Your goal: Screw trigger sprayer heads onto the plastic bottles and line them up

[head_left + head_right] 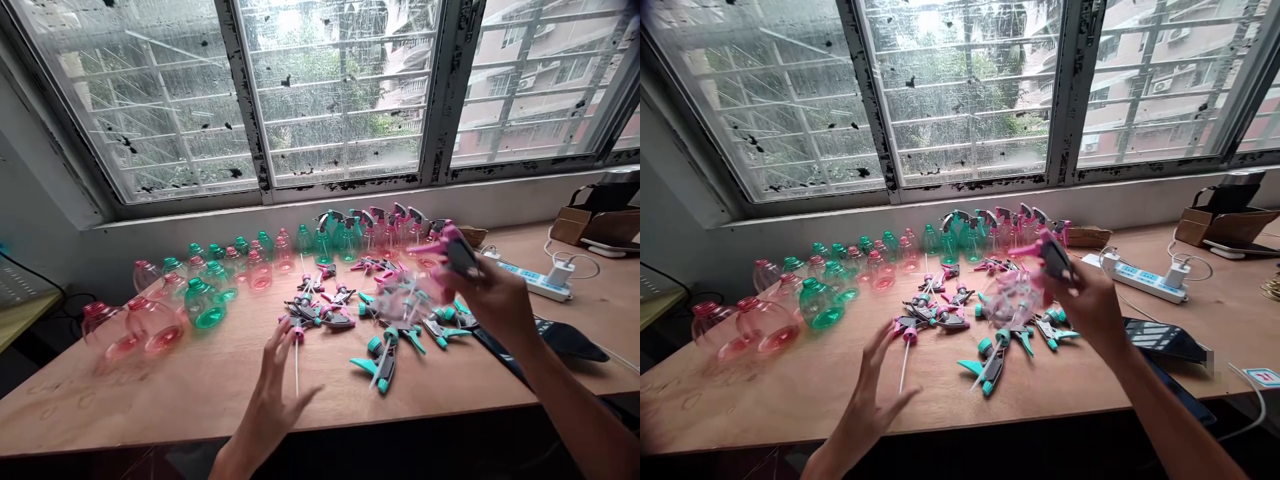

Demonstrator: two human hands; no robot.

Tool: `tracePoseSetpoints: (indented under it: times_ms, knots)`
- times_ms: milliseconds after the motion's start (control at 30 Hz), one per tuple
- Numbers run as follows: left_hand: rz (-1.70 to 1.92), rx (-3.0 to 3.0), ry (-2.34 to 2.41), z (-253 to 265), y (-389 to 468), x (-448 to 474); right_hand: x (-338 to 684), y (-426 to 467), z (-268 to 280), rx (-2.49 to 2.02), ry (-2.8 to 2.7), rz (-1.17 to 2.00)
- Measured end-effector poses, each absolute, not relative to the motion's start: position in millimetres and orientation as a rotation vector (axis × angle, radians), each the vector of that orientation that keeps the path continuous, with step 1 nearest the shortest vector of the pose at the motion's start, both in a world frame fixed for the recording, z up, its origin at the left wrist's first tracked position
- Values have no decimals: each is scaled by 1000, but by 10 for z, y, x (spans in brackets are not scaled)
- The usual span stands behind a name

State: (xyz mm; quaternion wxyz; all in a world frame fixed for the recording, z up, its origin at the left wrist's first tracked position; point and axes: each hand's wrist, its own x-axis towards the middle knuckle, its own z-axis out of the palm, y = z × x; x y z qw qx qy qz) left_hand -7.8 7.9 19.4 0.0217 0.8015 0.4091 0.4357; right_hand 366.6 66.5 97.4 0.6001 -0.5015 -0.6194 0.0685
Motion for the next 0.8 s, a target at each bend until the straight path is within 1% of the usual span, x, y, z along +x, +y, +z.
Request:
tracePoseSetpoints:
  times_ms: [100, 133, 233, 400, 567, 800]
  knots:
    - [1529, 2244, 1402, 169, 195, -157, 3881, 1199, 1323, -1398, -1717, -161]
    - [1576, 2155, 1419, 163, 215, -170, 3927, 1371, 1386, -1446, -1755, -191]
    - [1612, 1941, 1415, 148, 240, -189, 4013, 1823, 1398, -1560, -1857, -223]
    - [1610, 1792, 1357, 120, 257, -206, 4036, 2319, 1119, -1806, -1882, -312]
    - [1578, 1782, 1313, 132, 264, -198, 3993, 2617, 916, -1933, -1948, -315]
    - [1491, 1756, 1307, 134, 258, -197, 4029, 2815, 867, -1979, -1972, -223]
